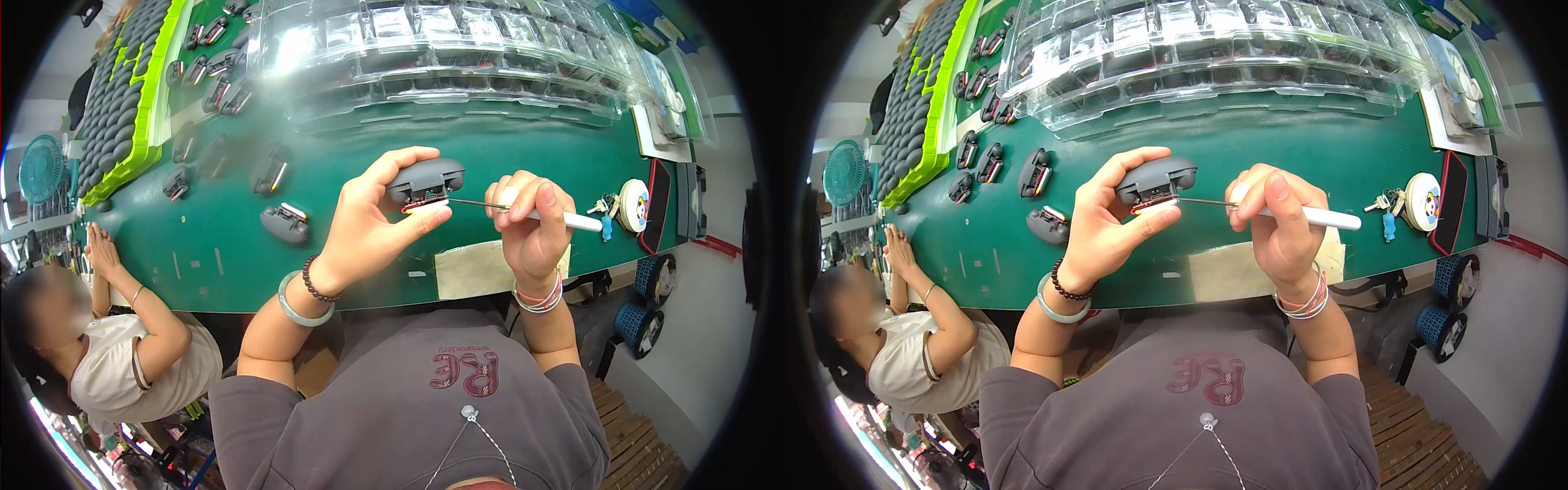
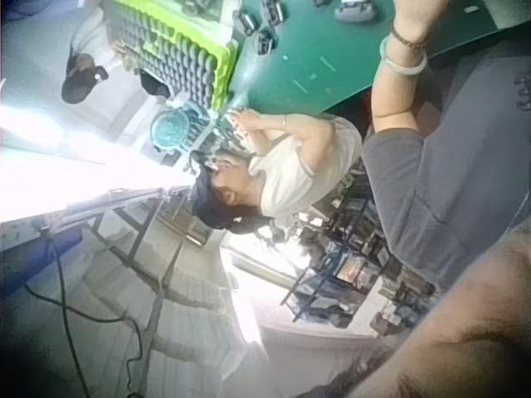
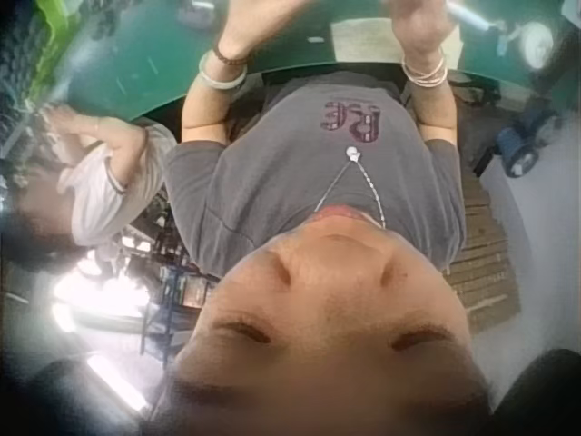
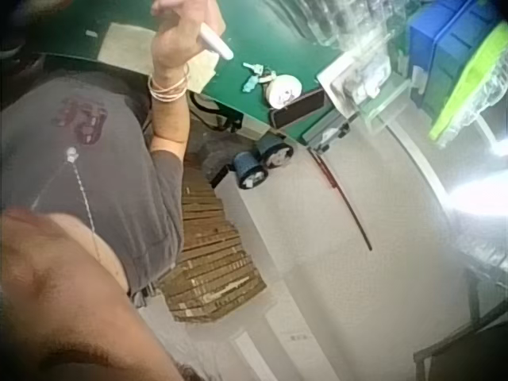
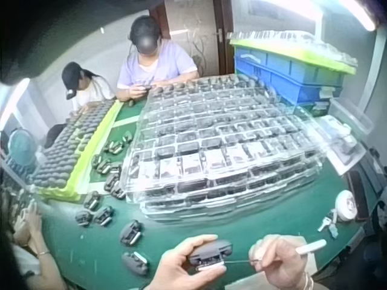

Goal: Assembling small plastic electronic housings using a precision screwdriver tool at a factory workbench.

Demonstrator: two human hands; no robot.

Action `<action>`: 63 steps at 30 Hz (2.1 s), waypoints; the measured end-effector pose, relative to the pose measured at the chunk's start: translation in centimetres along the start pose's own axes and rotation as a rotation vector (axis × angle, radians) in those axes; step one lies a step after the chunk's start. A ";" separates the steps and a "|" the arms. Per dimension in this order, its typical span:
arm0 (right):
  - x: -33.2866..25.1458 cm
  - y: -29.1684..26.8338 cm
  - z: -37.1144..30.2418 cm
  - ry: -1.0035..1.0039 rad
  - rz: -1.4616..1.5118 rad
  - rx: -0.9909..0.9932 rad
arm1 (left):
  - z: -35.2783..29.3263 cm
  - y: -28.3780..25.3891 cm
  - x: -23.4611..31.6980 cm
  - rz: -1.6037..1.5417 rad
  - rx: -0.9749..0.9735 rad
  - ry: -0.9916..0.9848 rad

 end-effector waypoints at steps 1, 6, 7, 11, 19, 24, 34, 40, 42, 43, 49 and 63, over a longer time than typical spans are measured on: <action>-0.1 0.1 0.0 0.008 -0.011 0.004 | 0.0 0.0 0.0 0.002 -0.001 -0.002; -0.1 -0.1 0.0 0.003 -0.016 0.028 | 0.1 0.2 0.0 -0.006 -0.002 0.002; -0.1 -0.2 0.0 -0.003 -0.037 0.037 | 0.1 0.1 0.1 0.000 -0.006 -0.001; -0.2 -0.3 -0.1 -0.015 -0.050 0.028 | 0.0 0.2 -0.1 -0.002 -0.032 0.036; -0.1 -0.4 -0.4 -0.036 -0.159 0.015 | -0.1 0.1 -0.3 0.008 -0.064 0.082; -0.4 0.0 -0.2 -0.049 -0.212 -0.022 | 0.0 0.3 -0.3 0.011 -0.075 0.088; 1.2 -0.6 -0.2 0.218 0.138 0.047 | 0.0 0.8 -0.6 -0.033 -0.135 0.039; 2.5 -0.2 -0.3 0.397 0.310 0.046 | -0.1 0.6 -0.7 -0.071 -0.108 0.023; 2.6 0.2 -0.3 0.435 0.341 0.044 | -0.1 0.4 -0.8 -0.081 -0.090 0.032; 2.0 0.0 -0.2 0.364 0.221 0.089 | -0.1 0.1 -0.7 -0.031 -0.053 0.055; 0.9 -1.2 0.0 0.138 0.117 0.164 | 0.0 -0.1 -0.3 0.023 0.006 0.073; 0.3 -0.2 -0.2 0.075 0.018 0.093 | 0.0 0.1 -0.2 0.035 -0.002 0.044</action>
Point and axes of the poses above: each hand's wrist, its own z-axis towards the middle knuckle, its own y-axis out of the palm, x = y × z, the point moved 5 cm from there along z, towards the middle knuckle, and after that the axes turned 15 degrees about -z, right-handed, at the moved point
